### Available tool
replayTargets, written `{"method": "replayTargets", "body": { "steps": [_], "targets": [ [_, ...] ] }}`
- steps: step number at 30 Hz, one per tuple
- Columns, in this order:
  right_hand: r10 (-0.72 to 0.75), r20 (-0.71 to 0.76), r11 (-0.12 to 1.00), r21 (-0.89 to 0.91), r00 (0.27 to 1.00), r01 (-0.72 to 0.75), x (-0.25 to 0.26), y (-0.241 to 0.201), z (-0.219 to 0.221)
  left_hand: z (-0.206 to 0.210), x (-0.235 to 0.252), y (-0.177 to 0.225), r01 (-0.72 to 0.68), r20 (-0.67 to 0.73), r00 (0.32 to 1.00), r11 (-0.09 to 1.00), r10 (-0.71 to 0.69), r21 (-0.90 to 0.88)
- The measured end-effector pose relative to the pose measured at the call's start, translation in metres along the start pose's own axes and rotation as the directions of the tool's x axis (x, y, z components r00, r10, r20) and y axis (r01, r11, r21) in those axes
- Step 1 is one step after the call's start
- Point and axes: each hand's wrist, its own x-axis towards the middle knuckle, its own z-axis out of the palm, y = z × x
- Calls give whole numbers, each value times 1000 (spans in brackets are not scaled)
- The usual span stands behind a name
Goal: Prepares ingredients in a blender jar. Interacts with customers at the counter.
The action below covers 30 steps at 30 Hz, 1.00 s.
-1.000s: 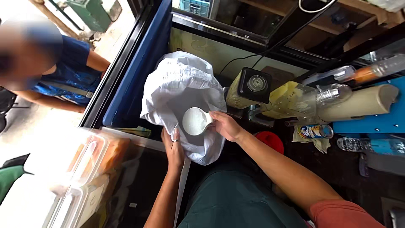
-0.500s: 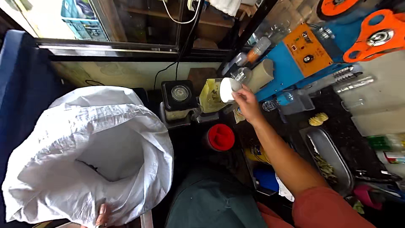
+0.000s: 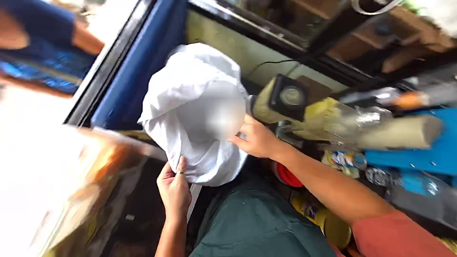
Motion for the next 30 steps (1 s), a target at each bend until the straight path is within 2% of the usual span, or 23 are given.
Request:
{"method": "replayTargets", "body": {
  "steps": [2,4,5,7,9,11,12,13,15,17,19,20,22,23,25,26,27,28,30],
  "targets": [
    [-97,150,972,-200,984,126,60,15,57,4,3,6,-138,52,990,986,134,91],
    [-211,152,912,-324,966,250,115,20,99,2,1,7,-159,20,987,980,158,120],
    [-276,115,896,-328,954,299,134,20,117,2,0,7,-155,-3,988,981,157,116],
    [-286,186,909,-257,940,327,130,15,146,2,-4,5,-135,-47,989,986,140,94],
    [-251,360,926,-182,898,332,97,7,141,3,-4,3,-120,-58,991,991,123,53],
    [-308,543,889,-129,781,440,87,10,110,5,-5,0,-108,-64,992,994,108,6],
    [-316,608,859,-143,728,492,94,12,97,5,-5,-1,-104,-64,992,995,104,2],
    [-325,596,834,-186,734,520,105,15,88,6,-5,-2,-97,-63,993,995,97,7],
    [-330,407,814,-334,852,475,126,23,81,8,-6,-2,-90,-63,994,996,91,9],
    [-280,183,852,-405,942,332,123,37,102,11,-8,-3,-90,-73,993,996,90,5],
    [-182,204,906,-346,962,245,79,37,124,11,-9,-3,-89,-78,993,996,88,-10],
    [-147,297,918,-314,943,242,62,29,119,12,-9,-4,-86,-71,994,996,85,-24],
    [-68,498,930,-282,864,236,61,14,90,15,-13,-7,-68,-67,996,996,64,-55],
    [-34,490,925,-315,871,213,71,15,76,17,-15,-7,-59,-61,997,996,55,-66],
    [-4,284,879,-457,959,139,91,31,61,21,-16,-7,-52,-51,998,996,49,-76],
    [33,184,855,-514,982,68,92,38,64,21,-17,-8,-46,-57,998,996,41,-81],
    [73,145,855,-518,987,13,82,40,76,20,-19,-7,-36,-66,997,996,31,-81],
    [82,161,876,-483,984,6,63,33,92,18,-19,-7,-26,-74,997,996,20,-83],
    [111,351,923,-383,930,35,33,11,109,17,-18,-9,-15,-76,997,996,8,-89]
  ]
}}
